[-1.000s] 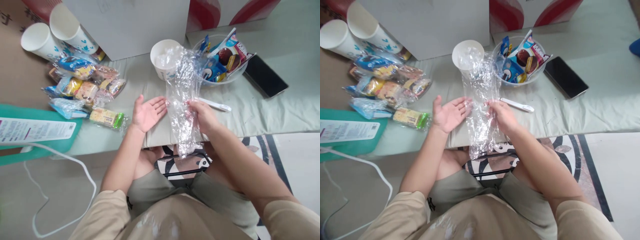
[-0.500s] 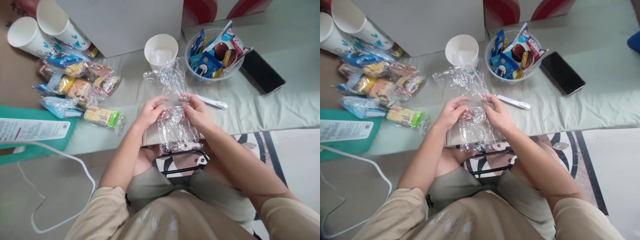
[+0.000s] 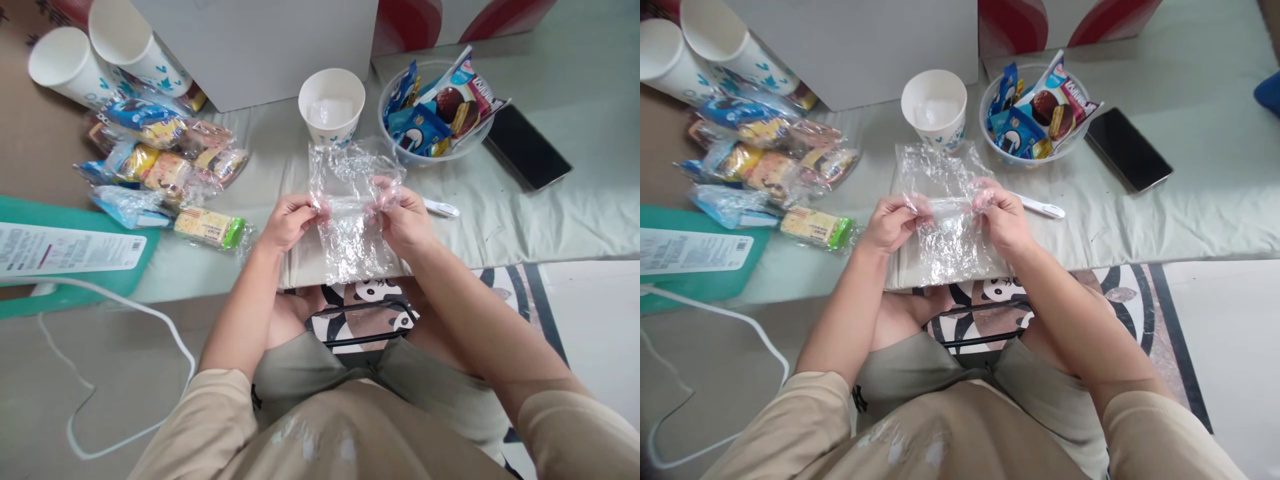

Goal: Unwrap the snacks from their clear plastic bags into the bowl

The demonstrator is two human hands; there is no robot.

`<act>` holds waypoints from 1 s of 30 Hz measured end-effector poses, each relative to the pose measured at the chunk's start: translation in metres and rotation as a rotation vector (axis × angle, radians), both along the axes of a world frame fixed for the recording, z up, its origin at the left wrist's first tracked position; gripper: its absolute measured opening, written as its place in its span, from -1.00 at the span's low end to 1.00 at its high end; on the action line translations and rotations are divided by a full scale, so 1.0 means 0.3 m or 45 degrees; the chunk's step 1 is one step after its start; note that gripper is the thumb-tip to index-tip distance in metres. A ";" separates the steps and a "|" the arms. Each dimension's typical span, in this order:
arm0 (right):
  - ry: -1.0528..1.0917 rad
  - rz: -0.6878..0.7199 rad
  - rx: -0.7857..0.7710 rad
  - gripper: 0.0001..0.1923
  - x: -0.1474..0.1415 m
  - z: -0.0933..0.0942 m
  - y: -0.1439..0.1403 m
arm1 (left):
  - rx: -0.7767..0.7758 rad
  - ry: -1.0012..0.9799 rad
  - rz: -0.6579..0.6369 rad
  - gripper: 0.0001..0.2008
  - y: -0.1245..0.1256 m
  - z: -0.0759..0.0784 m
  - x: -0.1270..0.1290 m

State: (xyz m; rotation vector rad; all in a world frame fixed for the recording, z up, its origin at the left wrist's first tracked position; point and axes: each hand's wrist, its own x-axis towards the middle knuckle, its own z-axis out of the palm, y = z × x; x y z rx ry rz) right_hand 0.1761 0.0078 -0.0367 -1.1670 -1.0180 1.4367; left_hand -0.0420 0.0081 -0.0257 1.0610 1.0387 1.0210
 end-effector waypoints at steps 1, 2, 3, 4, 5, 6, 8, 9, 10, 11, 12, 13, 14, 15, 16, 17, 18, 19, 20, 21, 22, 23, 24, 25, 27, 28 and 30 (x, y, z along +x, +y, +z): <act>0.052 0.014 0.035 -0.79 0.002 -0.008 0.000 | 0.039 -0.013 -0.041 -0.91 0.000 -0.004 -0.005; 0.100 0.026 0.072 -0.78 0.004 -0.016 -0.001 | 0.092 -0.021 -0.080 -0.87 -0.001 -0.010 -0.010; 0.131 0.037 0.105 -0.78 0.006 -0.023 -0.002 | 0.155 -0.017 -0.108 -0.84 -0.001 -0.016 -0.016; 0.138 0.052 0.131 -0.78 0.010 -0.027 -0.004 | 0.226 0.009 -0.116 -0.81 -0.002 -0.022 -0.020; 0.123 0.077 0.152 -0.77 0.014 -0.030 -0.006 | 0.299 0.061 -0.108 -0.79 -0.003 -0.027 -0.025; 0.093 0.111 0.176 -0.73 0.019 -0.030 -0.008 | 0.373 0.136 -0.097 -0.77 -0.005 -0.031 -0.029; 0.002 0.197 0.259 -0.61 0.029 -0.025 -0.010 | 0.514 0.319 -0.078 -0.76 -0.008 -0.034 -0.037; -0.052 0.231 0.321 -0.59 0.034 -0.022 -0.010 | 0.572 0.402 -0.077 -0.76 -0.010 -0.034 -0.040; -0.110 0.252 0.392 -0.62 0.039 -0.019 -0.009 | 0.616 0.462 -0.080 -0.76 -0.011 -0.033 -0.043; -0.171 0.260 0.466 -0.69 0.043 -0.017 -0.008 | 0.642 0.493 -0.077 -0.76 -0.011 -0.033 -0.046; -0.233 0.256 0.534 -0.75 0.046 -0.017 -0.006 | 0.649 0.491 -0.064 -0.76 -0.010 -0.033 -0.047; -0.295 0.247 0.588 -0.79 0.048 -0.017 -0.005 | 0.636 0.460 -0.039 -0.74 -0.009 -0.035 -0.048; -0.356 0.236 0.628 -0.81 0.051 -0.018 -0.003 | 0.603 0.404 0.004 -0.71 -0.006 -0.037 -0.047; -0.417 0.228 0.655 -0.82 0.054 -0.019 -0.002 | 0.551 0.337 0.064 -0.68 -0.003 -0.039 -0.046; -0.480 0.225 0.672 -0.83 0.057 -0.019 -0.002 | 0.490 0.269 0.138 -0.66 0.002 -0.040 -0.043; -0.542 0.227 0.682 -0.85 0.061 -0.019 -0.002 | 0.426 0.204 0.217 -0.66 0.006 -0.041 -0.039; -0.601 0.228 0.687 -0.86 0.066 -0.018 -0.003 | 0.363 0.146 0.288 -0.69 0.010 -0.041 -0.035; -0.649 0.218 0.689 -0.85 0.071 -0.015 -0.005 | 0.308 0.099 0.339 -0.73 0.014 -0.039 -0.031; -0.678 0.194 0.689 -0.84 0.076 -0.012 -0.007 | 0.262 0.062 0.365 -0.77 0.017 -0.037 -0.027; -0.680 0.161 0.683 -0.84 0.079 -0.009 -0.009 | 0.226 0.033 0.368 -0.76 0.019 -0.033 -0.023; -0.652 0.128 0.664 -0.84 0.081 -0.007 -0.011 | 0.198 0.007 0.353 -0.72 0.018 -0.029 -0.019; -0.599 0.107 0.629 -0.84 0.080 -0.006 -0.013 | 0.176 -0.017 0.326 -0.67 0.016 -0.025 -0.016; -0.532 0.107 0.583 -0.78 0.075 -0.005 -0.015 | 0.162 -0.040 0.298 -0.63 0.012 -0.020 -0.012; -0.462 0.129 0.528 -0.65 0.068 -0.004 -0.016 | 0.153 -0.066 0.267 -0.59 0.007 -0.015 -0.008; -0.336 0.210 0.411 -0.31 0.046 -0.002 -0.016 | 0.138 -0.122 0.196 -0.54 -0.007 -0.004 0.000; -0.280 0.257 0.351 -0.17 0.033 0.002 -0.017 | 0.125 -0.140 0.163 -0.50 -0.014 0.002 0.003; -0.156 0.360 0.218 -0.02 0.010 0.017 -0.017 | 0.080 -0.157 0.122 -0.37 -0.024 0.015 0.010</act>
